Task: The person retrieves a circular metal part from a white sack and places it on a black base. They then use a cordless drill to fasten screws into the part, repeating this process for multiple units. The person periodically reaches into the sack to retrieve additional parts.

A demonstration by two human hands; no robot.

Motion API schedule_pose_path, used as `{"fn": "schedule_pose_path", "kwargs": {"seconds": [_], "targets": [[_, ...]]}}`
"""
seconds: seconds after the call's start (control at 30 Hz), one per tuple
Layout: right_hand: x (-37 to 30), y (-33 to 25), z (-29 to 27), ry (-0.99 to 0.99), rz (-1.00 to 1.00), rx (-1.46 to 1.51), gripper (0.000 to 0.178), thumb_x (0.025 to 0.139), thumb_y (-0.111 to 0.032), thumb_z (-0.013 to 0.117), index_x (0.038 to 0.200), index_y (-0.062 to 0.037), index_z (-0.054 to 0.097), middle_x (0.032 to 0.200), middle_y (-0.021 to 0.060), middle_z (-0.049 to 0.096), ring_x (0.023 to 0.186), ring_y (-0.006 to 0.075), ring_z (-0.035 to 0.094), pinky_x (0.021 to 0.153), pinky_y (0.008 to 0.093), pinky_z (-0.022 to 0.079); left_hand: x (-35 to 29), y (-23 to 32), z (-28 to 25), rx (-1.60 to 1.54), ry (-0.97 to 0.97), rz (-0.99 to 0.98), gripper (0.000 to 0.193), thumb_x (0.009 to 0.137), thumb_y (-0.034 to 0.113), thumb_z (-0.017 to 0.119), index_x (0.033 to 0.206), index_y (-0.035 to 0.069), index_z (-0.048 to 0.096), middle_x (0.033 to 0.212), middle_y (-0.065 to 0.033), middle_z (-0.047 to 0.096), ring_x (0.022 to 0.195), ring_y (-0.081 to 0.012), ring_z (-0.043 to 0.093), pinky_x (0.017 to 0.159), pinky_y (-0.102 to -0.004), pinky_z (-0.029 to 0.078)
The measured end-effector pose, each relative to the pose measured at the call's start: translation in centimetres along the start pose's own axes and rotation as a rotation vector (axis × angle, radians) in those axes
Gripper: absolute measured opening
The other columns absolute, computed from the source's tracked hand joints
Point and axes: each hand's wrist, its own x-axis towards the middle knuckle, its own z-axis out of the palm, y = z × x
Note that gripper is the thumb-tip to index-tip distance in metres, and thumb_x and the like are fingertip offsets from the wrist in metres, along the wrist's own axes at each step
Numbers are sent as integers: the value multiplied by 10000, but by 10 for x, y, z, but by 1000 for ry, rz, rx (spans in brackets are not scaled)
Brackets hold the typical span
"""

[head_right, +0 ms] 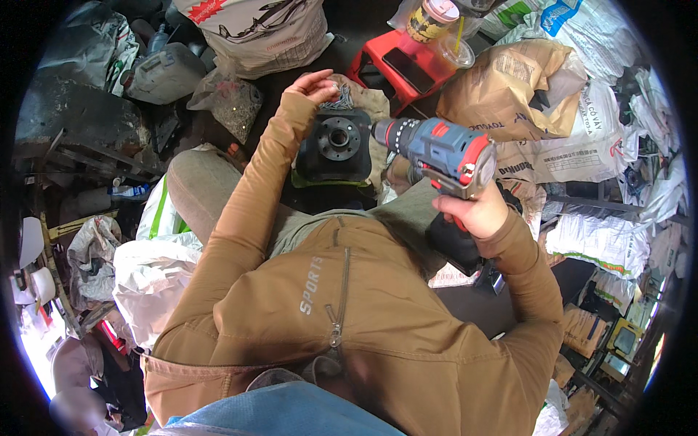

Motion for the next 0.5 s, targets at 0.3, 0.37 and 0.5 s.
{"fn": "schedule_pose_path", "kwargs": {"seconds": [0.3,0.37,0.5], "targets": [[-2,-12,-5,-25,-40,-19,269,750,41,630,1006,0,561,781,64,595,607,160,589,550,292,479,-50,33,28,323,-184,288,618,775,26,728,1331,80,465,895,-36,697,861,-88,625,816,-252,475],[-4,-13,-4,-8,-37,-33,265,749,39,631,1001,2,559,785,67,596,613,160,589,556,292,479,-51,34,29,295,-207,285,620,774,26,728,1332,81,464,900,-39,698,864,-91,626,816,-252,475],[-6,-14,-1,20,-17,-56,316,744,20,673,1036,-19,559,770,46,601,605,120,564,532,265,460,-52,36,30,289,-244,281,657,771,-54,702,1355,40,417,930,-85,683,896,-117,636,828,-251,497]]}}
